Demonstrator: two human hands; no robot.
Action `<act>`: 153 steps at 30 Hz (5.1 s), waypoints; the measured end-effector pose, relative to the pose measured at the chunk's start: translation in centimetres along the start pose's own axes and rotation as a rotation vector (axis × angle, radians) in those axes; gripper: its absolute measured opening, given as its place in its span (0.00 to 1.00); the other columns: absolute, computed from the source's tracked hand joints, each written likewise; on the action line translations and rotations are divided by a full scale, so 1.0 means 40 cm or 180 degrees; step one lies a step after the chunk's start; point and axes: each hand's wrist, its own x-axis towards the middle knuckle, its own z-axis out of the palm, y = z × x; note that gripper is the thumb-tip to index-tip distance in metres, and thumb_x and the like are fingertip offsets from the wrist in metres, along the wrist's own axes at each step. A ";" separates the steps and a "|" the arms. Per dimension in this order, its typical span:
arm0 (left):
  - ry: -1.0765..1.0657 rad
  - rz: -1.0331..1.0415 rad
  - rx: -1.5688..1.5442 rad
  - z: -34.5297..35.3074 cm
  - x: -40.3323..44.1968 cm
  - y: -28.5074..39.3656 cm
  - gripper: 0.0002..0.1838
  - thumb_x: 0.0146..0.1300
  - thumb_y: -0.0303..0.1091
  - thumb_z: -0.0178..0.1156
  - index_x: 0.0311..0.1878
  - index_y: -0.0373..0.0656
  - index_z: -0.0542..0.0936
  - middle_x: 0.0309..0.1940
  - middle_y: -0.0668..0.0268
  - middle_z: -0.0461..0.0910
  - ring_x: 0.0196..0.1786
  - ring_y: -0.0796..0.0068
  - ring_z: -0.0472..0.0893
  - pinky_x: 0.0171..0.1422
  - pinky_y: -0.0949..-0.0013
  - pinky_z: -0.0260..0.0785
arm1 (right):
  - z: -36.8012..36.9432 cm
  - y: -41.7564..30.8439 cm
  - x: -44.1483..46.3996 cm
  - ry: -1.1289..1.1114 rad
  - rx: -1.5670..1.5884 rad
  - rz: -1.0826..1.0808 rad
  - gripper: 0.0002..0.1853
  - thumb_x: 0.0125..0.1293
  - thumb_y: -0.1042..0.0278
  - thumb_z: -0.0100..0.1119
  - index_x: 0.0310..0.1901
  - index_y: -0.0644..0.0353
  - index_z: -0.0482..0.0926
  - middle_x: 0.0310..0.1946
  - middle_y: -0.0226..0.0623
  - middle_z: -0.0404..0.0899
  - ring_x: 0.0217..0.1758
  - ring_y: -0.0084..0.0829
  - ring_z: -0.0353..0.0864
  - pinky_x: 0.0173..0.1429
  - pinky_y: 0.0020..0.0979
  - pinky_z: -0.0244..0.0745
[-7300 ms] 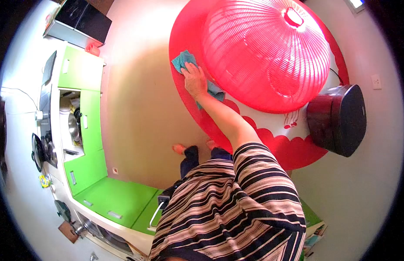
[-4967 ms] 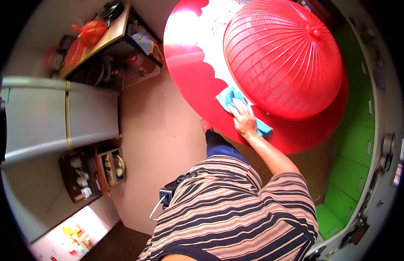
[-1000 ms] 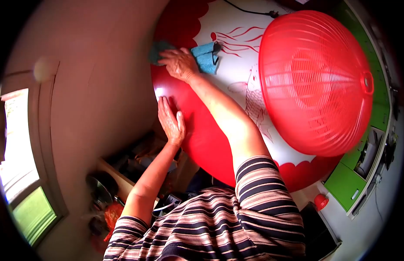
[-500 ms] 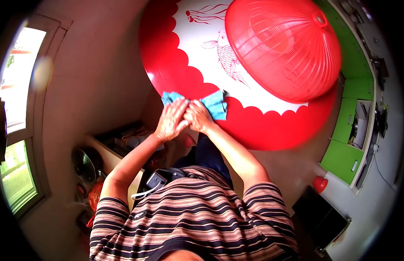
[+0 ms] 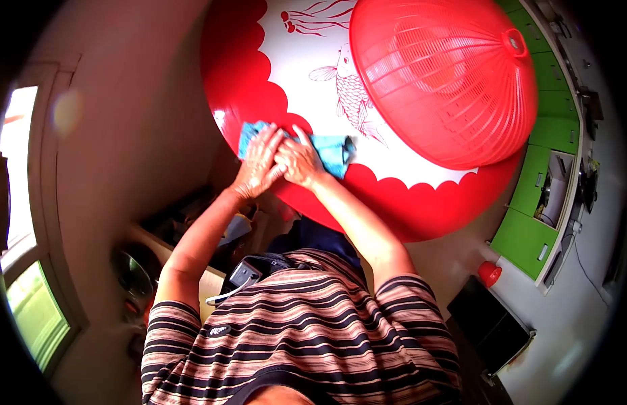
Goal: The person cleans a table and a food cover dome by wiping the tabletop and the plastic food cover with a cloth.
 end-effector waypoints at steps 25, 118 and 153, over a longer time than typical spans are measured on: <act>0.1157 -0.0336 0.0310 -0.161 0.443 -0.365 0.37 0.70 0.62 0.48 0.70 0.42 0.66 0.71 0.45 0.63 0.74 0.43 0.60 0.77 0.48 0.49 | 0.115 0.341 0.569 0.0620 -0.0075 -0.0343 0.12 0.55 0.69 0.57 0.42 0.48 0.82 0.49 0.27 0.82 0.61 0.29 0.76 0.70 0.39 0.62; 0.0538 -0.0605 0.1027 -0.056 0.076 -0.008 0.10 0.54 0.30 0.66 0.40 0.53 0.81 0.37 0.62 0.75 0.42 0.56 0.77 0.42 0.56 0.75 | -0.061 0.027 0.033 0.0410 0.0093 0.0860 0.11 0.61 0.69 0.59 0.43 0.42 0.83 0.50 0.24 0.78 0.51 0.35 0.77 0.52 0.44 0.74; 0.0532 -0.1091 0.0629 -0.077 0.019 -0.078 0.10 0.57 0.35 0.69 0.42 0.50 0.82 0.32 0.63 0.74 0.40 0.58 0.74 0.44 0.56 0.70 | -0.059 0.046 0.115 0.0138 0.0857 0.0582 0.10 0.61 0.72 0.59 0.38 0.43 0.85 0.46 0.27 0.77 0.55 0.34 0.76 0.57 0.42 0.68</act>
